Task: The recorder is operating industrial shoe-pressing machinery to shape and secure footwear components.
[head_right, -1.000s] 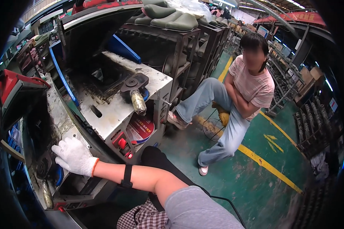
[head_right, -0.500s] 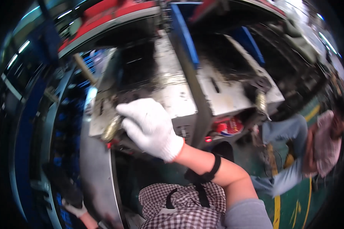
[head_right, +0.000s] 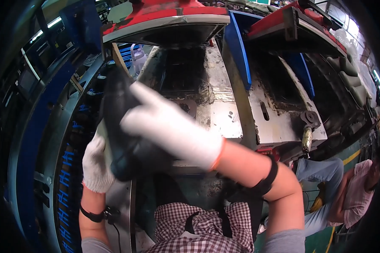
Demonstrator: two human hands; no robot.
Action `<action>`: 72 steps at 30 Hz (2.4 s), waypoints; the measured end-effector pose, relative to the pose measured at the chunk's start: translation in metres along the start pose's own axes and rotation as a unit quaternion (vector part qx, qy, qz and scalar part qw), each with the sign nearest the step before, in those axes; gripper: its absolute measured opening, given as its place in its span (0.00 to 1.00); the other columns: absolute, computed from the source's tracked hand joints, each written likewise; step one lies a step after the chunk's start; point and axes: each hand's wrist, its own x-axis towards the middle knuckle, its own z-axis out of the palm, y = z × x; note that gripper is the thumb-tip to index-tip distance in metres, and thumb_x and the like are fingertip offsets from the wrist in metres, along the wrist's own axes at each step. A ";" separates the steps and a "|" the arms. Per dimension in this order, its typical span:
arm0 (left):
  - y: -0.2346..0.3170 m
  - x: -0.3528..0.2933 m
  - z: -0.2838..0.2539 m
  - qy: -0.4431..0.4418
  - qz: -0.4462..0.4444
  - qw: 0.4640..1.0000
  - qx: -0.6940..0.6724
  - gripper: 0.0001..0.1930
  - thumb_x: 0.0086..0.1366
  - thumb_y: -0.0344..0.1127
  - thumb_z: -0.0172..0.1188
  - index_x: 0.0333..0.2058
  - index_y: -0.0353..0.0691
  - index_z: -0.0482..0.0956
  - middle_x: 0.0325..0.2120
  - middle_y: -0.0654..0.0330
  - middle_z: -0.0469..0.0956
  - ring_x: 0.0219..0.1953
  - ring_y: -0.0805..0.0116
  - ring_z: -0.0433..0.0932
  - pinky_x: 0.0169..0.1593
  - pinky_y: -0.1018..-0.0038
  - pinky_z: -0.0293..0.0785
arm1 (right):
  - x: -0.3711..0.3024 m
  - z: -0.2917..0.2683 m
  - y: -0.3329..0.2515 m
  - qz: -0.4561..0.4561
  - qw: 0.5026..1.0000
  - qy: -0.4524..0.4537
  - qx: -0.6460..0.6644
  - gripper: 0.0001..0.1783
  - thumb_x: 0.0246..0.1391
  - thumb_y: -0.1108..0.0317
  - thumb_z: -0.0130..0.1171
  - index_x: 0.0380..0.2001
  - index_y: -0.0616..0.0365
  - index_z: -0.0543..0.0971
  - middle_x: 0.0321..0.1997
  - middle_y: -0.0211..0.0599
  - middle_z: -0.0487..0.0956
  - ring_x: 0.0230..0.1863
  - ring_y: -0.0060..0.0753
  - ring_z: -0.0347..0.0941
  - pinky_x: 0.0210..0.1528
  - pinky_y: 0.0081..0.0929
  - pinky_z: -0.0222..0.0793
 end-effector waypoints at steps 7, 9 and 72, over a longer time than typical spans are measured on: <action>0.068 0.088 0.041 0.000 0.289 0.886 0.362 0.47 0.67 0.52 0.66 0.77 0.35 0.57 0.73 0.43 0.64 0.75 0.49 0.65 0.75 0.58 0.62 | 0.052 -0.134 -0.003 0.104 0.963 0.248 -0.007 0.29 0.66 0.52 0.58 0.62 0.61 0.76 0.60 0.48 0.83 0.57 0.41 0.84 0.62 0.44 0.81; 0.090 0.121 0.057 0.010 0.372 0.828 0.420 0.40 0.70 0.48 0.63 0.75 0.35 0.63 0.72 0.47 0.67 0.76 0.52 0.64 0.76 0.60 0.61 | 0.085 -0.165 0.001 0.093 0.945 0.275 -0.152 0.30 0.64 0.50 0.60 0.61 0.62 0.77 0.58 0.48 0.84 0.57 0.40 0.83 0.61 0.42 0.81; -0.033 0.233 0.071 -0.253 -0.064 0.745 0.614 0.10 0.64 0.38 0.63 0.30 0.37 0.80 0.17 0.66 0.73 0.18 0.75 0.72 0.25 0.73 0.65 | -0.123 -0.064 0.103 -0.041 0.953 0.232 0.192 0.25 0.73 0.48 0.53 0.62 0.54 0.75 0.41 0.32 0.81 0.37 0.27 0.81 0.40 0.27 0.80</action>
